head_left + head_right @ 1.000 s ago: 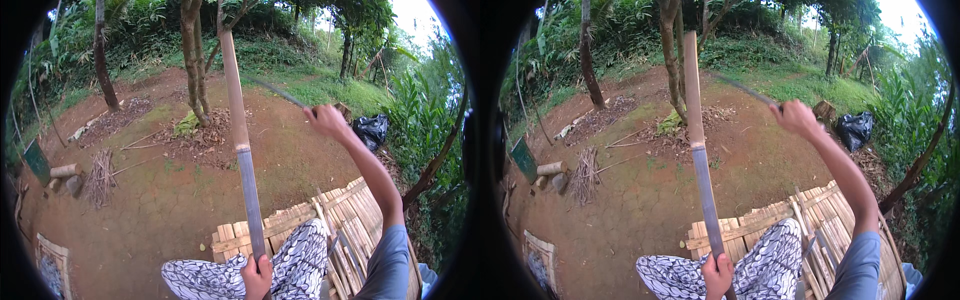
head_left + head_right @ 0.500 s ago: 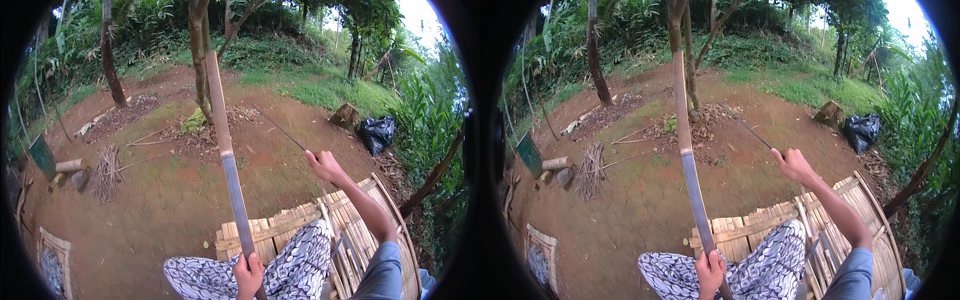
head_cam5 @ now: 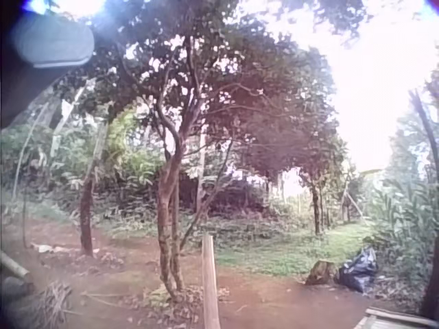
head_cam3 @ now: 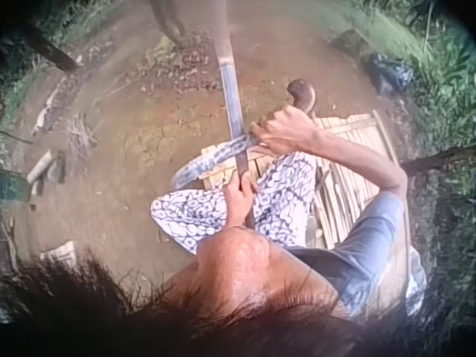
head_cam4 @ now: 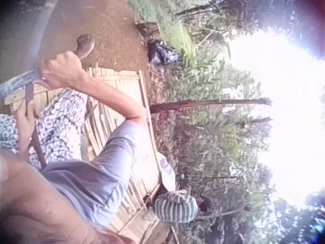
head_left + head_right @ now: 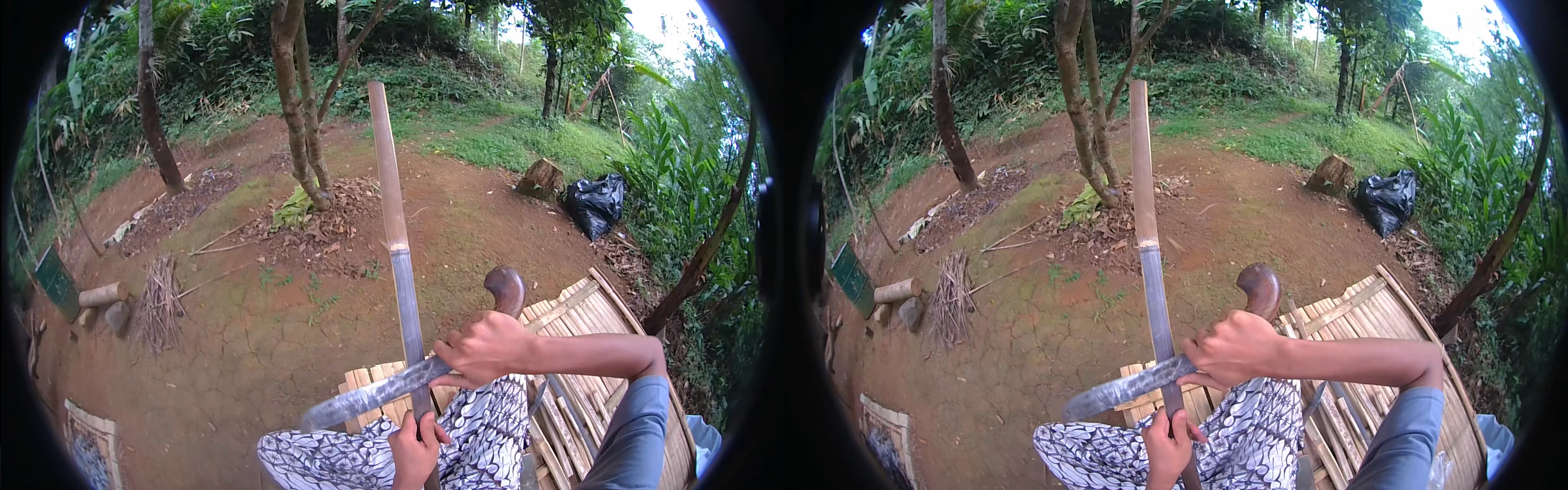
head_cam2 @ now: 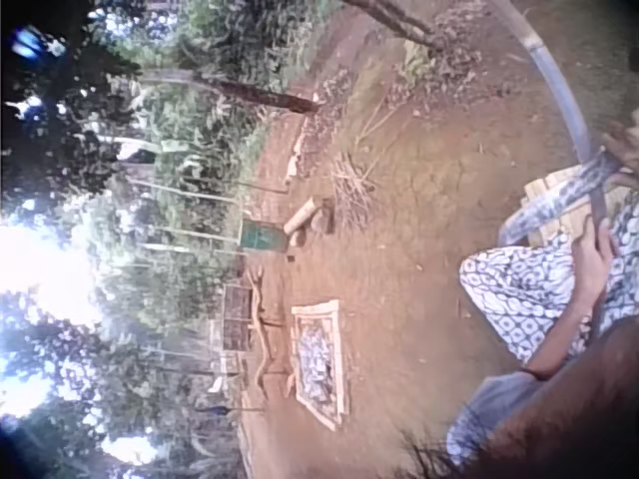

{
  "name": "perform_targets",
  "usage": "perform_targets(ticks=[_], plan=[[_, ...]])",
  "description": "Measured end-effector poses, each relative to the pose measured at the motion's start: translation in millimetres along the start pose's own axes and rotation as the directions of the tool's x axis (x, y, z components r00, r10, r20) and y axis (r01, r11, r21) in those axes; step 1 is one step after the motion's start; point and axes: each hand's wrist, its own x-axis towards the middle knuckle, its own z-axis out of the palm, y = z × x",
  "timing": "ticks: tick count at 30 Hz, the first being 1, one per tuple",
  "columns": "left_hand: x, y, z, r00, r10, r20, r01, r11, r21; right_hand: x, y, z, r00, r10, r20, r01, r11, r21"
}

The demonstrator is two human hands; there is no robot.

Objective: The person sits on a bamboo mat and uses a machete to shave and smooth a long bamboo stick. They hold the stick with one hand and repeatedly strike it with the machete to remove the outer layer and refine its shape.

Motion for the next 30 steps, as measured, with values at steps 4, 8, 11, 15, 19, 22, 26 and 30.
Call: perform_targets(ticks=[4,8,11,15,19,22,26,30], plan=[[-5,-4,2,0.998,0.012,-0.061,-0.008,0.998,0.058,17,40,-8,0.983,-0.027,0.18,0.022,0.999,0.03],[-9,-7,8,0.999,0.028,-0.043,-0.027,0.999,0.016,41,140,-20,0.702,0.668,0.247,-0.712,0.661,0.235],[-4,-22,7,0.998,0.033,-0.058,-0.035,0.999,-0.041,29,147,-32,0.7,0.696,0.16,-0.714,0.678,0.175],[6,-24,1,0.999,-0.029,0.021,0.032,0.989,-0.146,18,74,0,0.853,0.435,0.287,-0.504,0.83,0.238],[7,-34,-3,0.957,-0.185,0.222,0.277,0.806,-0.523,14,-3,20,0.948,-0.08,0.309,0.04,0.99,0.132],[5,-32,-2,0.954,-0.179,0.241,0.285,0.791,-0.541,12,0,28,0.954,-0.164,0.25,0.134,0.982,0.135],[4,-31,-11,0.963,-0.18,0.201,0.262,0.798,-0.543,58,91,11,0.84,0.488,0.238,-0.537,0.811,0.234],[12,-45,0,0.955,-0.2,0.22,0.287,0.817,-0.501,61,123,8,0.75,0.643,0.154,-0.653,0.685,0.323]])
